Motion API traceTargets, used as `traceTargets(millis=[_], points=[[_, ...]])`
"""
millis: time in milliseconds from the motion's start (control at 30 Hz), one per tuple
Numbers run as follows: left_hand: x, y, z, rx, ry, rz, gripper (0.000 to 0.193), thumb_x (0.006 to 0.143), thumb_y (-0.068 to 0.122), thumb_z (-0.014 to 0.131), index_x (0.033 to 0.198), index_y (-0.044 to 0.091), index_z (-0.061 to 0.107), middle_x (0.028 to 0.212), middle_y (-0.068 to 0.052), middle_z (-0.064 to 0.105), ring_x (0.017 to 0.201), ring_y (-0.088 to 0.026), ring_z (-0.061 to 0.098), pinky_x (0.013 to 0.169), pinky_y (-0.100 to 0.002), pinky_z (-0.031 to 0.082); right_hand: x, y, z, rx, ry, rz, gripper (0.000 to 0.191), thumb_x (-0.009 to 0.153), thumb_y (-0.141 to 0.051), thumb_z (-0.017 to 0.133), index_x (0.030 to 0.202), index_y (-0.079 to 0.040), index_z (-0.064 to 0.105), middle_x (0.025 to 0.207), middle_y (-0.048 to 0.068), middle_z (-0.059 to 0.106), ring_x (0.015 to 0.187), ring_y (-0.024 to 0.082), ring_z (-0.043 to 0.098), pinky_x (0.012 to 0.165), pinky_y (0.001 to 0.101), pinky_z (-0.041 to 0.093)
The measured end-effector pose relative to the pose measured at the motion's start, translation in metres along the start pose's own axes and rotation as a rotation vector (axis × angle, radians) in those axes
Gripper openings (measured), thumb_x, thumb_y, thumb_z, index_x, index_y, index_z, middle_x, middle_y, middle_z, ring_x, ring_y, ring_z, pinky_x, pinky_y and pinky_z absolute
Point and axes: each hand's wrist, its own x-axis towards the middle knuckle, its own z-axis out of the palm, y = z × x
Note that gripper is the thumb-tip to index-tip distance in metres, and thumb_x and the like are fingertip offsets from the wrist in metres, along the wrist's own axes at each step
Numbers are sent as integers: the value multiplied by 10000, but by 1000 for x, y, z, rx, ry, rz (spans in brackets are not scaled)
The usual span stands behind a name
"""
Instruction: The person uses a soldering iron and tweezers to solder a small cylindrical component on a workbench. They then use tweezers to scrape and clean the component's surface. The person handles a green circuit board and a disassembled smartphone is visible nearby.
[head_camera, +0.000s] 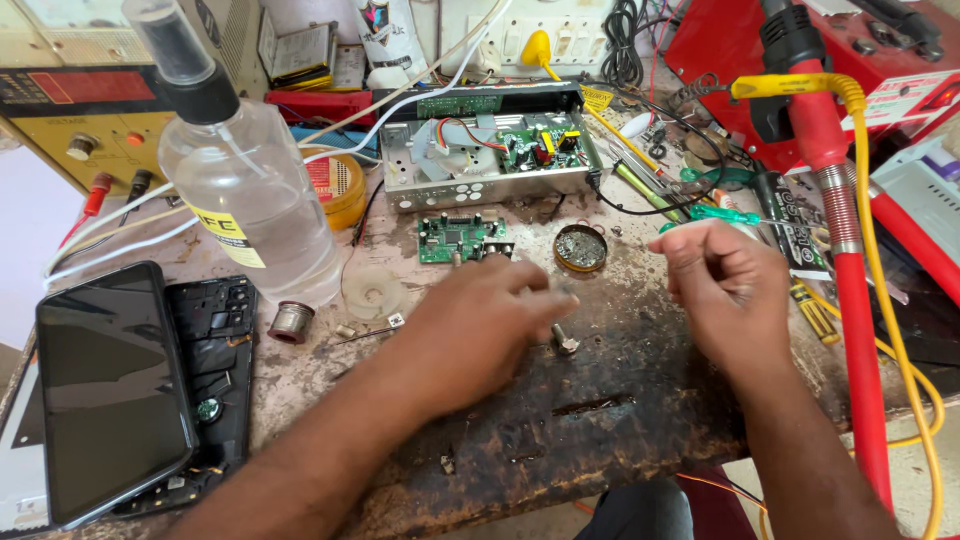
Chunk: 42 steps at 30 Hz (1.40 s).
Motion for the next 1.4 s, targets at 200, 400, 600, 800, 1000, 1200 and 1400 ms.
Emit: traceTargets(millis=[200,400,600,800,1000,1200,1400], points=[[9,-1,17,32,-91,-24,177,820,219,773,977,143,744,1011,-57,729,1009,-290,665,867,-456,496,-9,6,-3,-95,-42,-47,160,1046,-160,674,1007,-23,749,727,-44,577,640,13,443,550,189,343],[12,3,5,-431,5,-333,350,857,177,799,1173,115,662,947,-40,780,891,-198,785,715,-350,617,-6,-1,-2,58,-123,45,153,1006,-148,705,1037,-8,759,778,-24,665,693,42,570,621,208,473],[15,8,4,-606,106,-223,536,893,36,758,1379,108,545,1013,-49,792,969,-151,806,846,-295,638,-14,-12,-2,221,-454,-132,540,783,-110,848,1286,-24,672,1042,26,744,912,100,690,837,261,576],[14,12,6,-547,165,-115,582,890,33,787,1418,108,554,1032,-66,749,942,-161,757,850,-306,630,-15,-11,1,92,-416,-286,431,776,-43,877,1188,-32,750,1016,55,773,911,124,704,830,280,570],[13,12,6,-489,182,-108,501,894,66,786,1360,102,606,1050,-68,739,960,-175,749,845,-308,618,-14,1,0,134,-410,-240,315,838,-5,822,1145,-8,755,1113,104,783,1042,159,732,921,299,585],[15,10,8,-507,175,-114,400,930,82,772,1308,93,641,1089,-91,753,976,-188,773,822,-317,630,-13,7,0,193,-387,-196,303,836,-22,833,1127,3,753,1104,115,783,1026,158,729,920,300,581],[20,10,4,-295,243,-4,353,884,110,758,1208,40,636,1075,-144,733,939,-296,750,779,-381,590,-9,-3,2,69,-385,-284,262,855,-48,821,1101,-11,739,1095,95,785,1022,145,736,923,298,577]])
